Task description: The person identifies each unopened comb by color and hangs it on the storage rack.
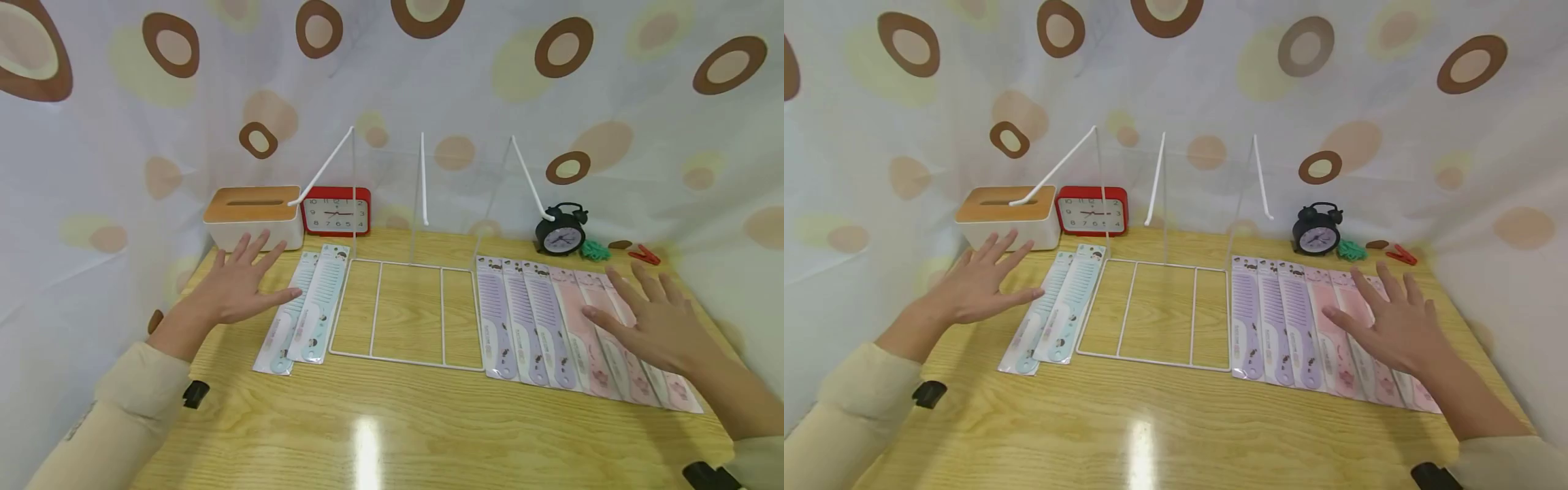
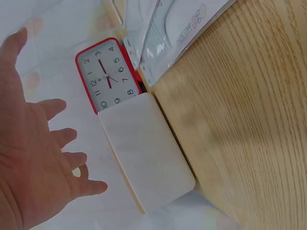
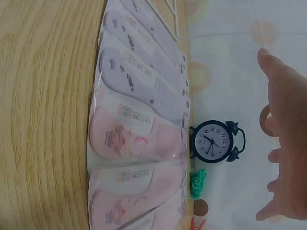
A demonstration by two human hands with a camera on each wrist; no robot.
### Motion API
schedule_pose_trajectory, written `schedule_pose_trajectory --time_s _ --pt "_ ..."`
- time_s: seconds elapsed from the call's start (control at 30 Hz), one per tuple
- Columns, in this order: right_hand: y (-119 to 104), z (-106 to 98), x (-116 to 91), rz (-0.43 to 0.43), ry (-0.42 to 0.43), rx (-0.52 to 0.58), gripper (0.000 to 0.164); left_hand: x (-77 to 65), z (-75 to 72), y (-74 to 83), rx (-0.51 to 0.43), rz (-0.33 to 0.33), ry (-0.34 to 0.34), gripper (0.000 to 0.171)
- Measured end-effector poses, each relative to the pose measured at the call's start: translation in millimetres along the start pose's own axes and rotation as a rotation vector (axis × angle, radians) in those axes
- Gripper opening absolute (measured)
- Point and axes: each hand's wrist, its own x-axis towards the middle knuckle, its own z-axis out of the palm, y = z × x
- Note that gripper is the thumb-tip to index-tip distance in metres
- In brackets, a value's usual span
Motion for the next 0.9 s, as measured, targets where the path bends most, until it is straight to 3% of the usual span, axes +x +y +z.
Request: schedule_pose_trajectory --time_s 0.27,0.43,0.63,0.9 --pt "-17 11 6 -0.023 -0.019 0.022 0.087 14.2 5.8 -4.1 -0.031 -0.026 -0.022 0.095" --pt "-32 19 9 -0.032 0.021 0.092 0.082 21.3 9.9 -8.0 -0.095 -0.041 -0.024 0.097" --pt "-52 30 17 -0.047 -0.015 0.188 0.083 25.9 19.6 -16.1 -0.168 -0.044 -0.022 0.098" --pt "-72 51 21 -0.116 -0.048 0.398 0.077 54.9 35.6 -26.2 -0.361 -0.016 -0.029 0.095"
